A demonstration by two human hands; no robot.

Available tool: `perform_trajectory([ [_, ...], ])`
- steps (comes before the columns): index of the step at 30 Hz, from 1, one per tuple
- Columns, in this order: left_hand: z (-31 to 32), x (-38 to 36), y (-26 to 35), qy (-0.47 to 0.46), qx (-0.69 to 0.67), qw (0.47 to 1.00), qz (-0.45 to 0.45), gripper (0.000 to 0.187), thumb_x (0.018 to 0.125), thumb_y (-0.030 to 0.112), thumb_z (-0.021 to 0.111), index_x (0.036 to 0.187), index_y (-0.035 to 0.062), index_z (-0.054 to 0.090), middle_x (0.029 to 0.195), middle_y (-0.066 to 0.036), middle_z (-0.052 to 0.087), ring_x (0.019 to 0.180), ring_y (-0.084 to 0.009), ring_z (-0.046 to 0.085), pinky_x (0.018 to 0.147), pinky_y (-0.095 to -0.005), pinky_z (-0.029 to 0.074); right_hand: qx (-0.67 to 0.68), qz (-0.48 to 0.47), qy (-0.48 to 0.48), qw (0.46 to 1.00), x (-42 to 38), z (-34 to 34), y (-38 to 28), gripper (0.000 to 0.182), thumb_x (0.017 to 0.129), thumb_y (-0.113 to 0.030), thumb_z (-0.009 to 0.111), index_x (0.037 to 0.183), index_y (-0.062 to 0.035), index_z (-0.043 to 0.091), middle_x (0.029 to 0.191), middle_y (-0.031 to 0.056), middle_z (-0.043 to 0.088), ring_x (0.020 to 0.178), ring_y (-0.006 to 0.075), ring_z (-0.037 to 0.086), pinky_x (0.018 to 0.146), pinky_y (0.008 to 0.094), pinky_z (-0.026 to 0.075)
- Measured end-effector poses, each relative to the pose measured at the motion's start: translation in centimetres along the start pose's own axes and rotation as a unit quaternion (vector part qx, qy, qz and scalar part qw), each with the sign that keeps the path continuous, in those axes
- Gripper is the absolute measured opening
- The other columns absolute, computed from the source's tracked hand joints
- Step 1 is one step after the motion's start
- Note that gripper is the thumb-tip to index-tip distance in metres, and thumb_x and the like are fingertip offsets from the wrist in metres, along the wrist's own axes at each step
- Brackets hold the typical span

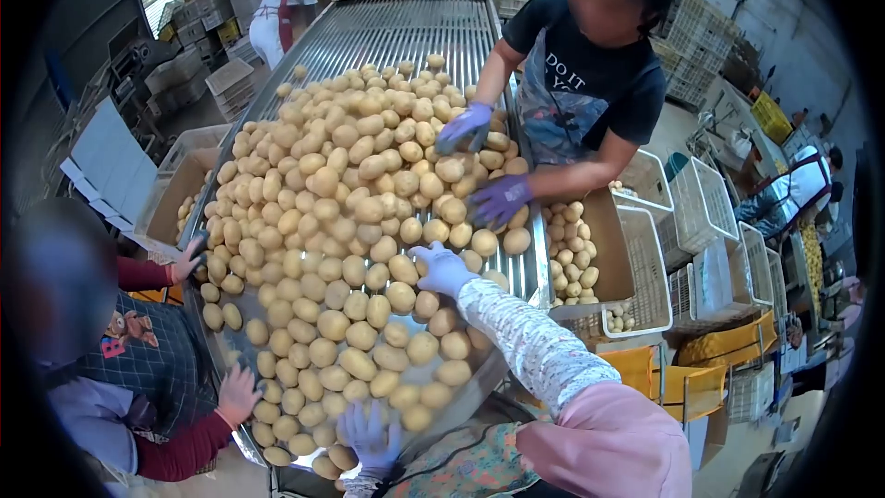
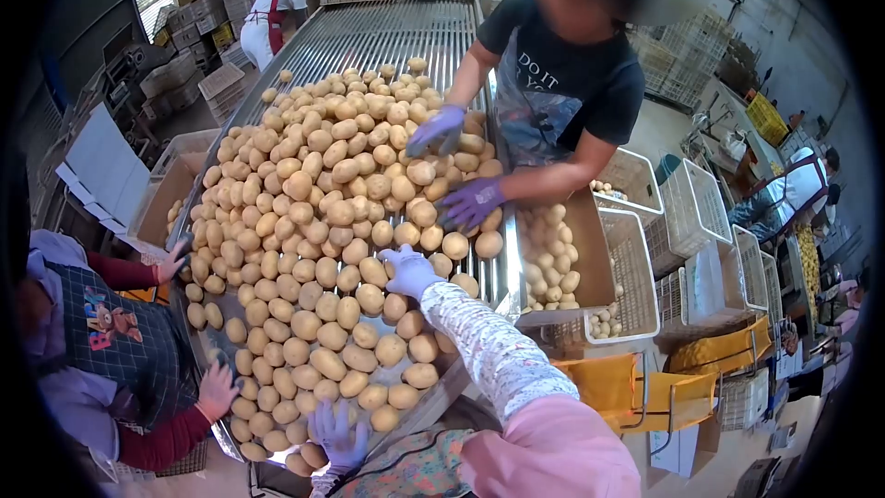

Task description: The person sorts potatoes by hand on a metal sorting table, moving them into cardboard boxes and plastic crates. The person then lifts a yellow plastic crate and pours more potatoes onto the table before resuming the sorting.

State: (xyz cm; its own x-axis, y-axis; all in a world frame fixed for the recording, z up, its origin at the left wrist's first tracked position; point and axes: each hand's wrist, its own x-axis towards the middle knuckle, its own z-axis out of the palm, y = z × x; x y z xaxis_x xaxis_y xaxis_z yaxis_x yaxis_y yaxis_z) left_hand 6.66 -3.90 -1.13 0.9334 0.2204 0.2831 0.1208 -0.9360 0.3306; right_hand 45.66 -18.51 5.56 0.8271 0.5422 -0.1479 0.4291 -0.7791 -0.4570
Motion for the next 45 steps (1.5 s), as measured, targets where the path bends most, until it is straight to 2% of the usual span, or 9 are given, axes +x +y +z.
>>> perform_trajectory([
  [12,-1.1,1.0,0.9,-0.044,-0.03,0.998,-0.036,0.064,0.085,0.039,0.07,0.14,0.0094,0.059,0.146,-0.027,0.047,0.136,-0.0486,0.041,0.114,-0.0633,0.029,0.377,-0.101,0.052,0.919,-9.2,4.3,-3.4,0.043,0.088,-0.026,0.076,0.126,-0.0087,0.064,0.128,0.0086,0.062,0.116,0.0257,0.063,0.099,0.0379,0.051],
  [22,-1.6,1.8,1.5,-0.035,-0.042,0.998,-0.036,0.062,0.085,0.038,0.069,0.14,0.0109,0.06,0.144,-0.027,0.049,0.135,-0.0489,0.043,0.113,-0.0637,0.03,0.879,0.197,-0.057,0.431,-16.7,3.2,0.2,0.033,0.101,-0.028,0.059,0.131,-0.0151,0.056,0.125,0.0142,0.065,0.103,0.0289,0.068,0.076,0.036,0.058],
  [30,-2.8,1.2,1.0,-0.07,0.024,0.997,-0.003,0.064,0.087,0.043,0.065,0.143,0.0142,0.058,0.148,-0.029,0.046,0.133,-0.049,0.044,0.112,-0.0633,0.031,0.654,0.166,-0.17,0.718,-27.8,-5.5,11.8,0.038,0.094,-0.029,0.07,0.125,-0.0088,0.063,0.119,0.0123,0.067,0.105,0.0246,0.068,0.079,0.0349,0.057],
  [33,-3.0,1.2,-2.2,-0.046,0.07,0.996,-0.015,0.066,0.089,0.048,0.063,0.145,0.0147,0.057,0.152,-0.031,0.042,0.137,-0.0513,0.04,0.115,-0.0666,0.024,0.462,0.228,-0.234,0.824,-32.4,-6.3,17.1,0.04,0.091,-0.026,0.074,0.124,-0.0062,0.065,0.112,0.0107,0.069,0.096,0.021,0.069,0.077,0.0277,0.055],
  [34,-2.9,1.5,-2.8,-0.03,0.101,0.994,-0.03,0.066,0.09,0.05,0.063,0.145,0.0145,0.056,0.152,-0.031,0.04,0.138,-0.0529,0.038,0.116,-0.0684,0.022,0.144,0.157,-0.135,0.968,-33.2,-6.7,17.2,0.04,0.088,-0.023,0.074,0.123,-0.0066,0.067,0.115,0.0092,0.07,0.099,0.0209,0.068,0.081,0.0304,0.056],
  [35,-1.9,2.3,-2.4,-0.034,0.101,0.994,-0.037,0.066,0.09,0.05,0.063,0.145,0.0145,0.056,0.152,-0.031,0.04,0.138,-0.0529,0.038,0.116,-0.0684,0.022,-0.192,0.058,-0.018,0.98,-33.7,-7.0,17.1,0.04,0.085,-0.021,0.075,0.123,-0.007,0.069,0.118,0.0078,0.07,0.101,0.0209,0.068,0.085,0.0331,0.056],
  [37,0.4,4.7,-0.5,-0.019,0.107,0.99,-0.087,0.066,0.09,0.052,0.065,0.145,0.0175,0.057,0.152,-0.031,0.039,0.138,-0.0564,0.036,0.115,-0.0711,0.019,0.239,0.194,0.056,0.95,-30.2,-5.6,15.9,0.046,0.08,-0.017,0.074,0.125,-0.0075,0.069,0.122,0.0092,0.069,0.103,0.0283,0.067,0.091,0.0377,0.055],
  [39,0.6,6.3,1.2,-0.005,0.082,0.993,-0.081,0.065,0.089,0.052,0.066,0.145,0.0195,0.058,0.153,-0.031,0.038,0.137,-0.0572,0.036,0.115,-0.0719,0.019,0.054,-0.08,0.136,0.986,-25.0,-6.9,7.8,0.047,0.079,-0.02,0.075,0.125,-0.0094,0.069,0.124,0.0156,0.066,0.109,0.0343,0.065,0.095,0.0393,0.053],
  [45,-5.2,0.4,-2.1,-0.107,0.041,0.993,-0.042,0.068,0.085,0.047,0.072,0.145,0.0189,0.058,0.151,-0.024,0.045,0.138,-0.0558,0.035,0.114,-0.0682,0.026,-0.134,-0.363,-0.035,0.921,-16.3,0.9,0.2,0.075,0.071,-0.054,0.08,0.141,-0.0362,0.06,0.155,0.0104,0.046,0.141,0.0453,0.038,0.117,0.0635,0.027],
])
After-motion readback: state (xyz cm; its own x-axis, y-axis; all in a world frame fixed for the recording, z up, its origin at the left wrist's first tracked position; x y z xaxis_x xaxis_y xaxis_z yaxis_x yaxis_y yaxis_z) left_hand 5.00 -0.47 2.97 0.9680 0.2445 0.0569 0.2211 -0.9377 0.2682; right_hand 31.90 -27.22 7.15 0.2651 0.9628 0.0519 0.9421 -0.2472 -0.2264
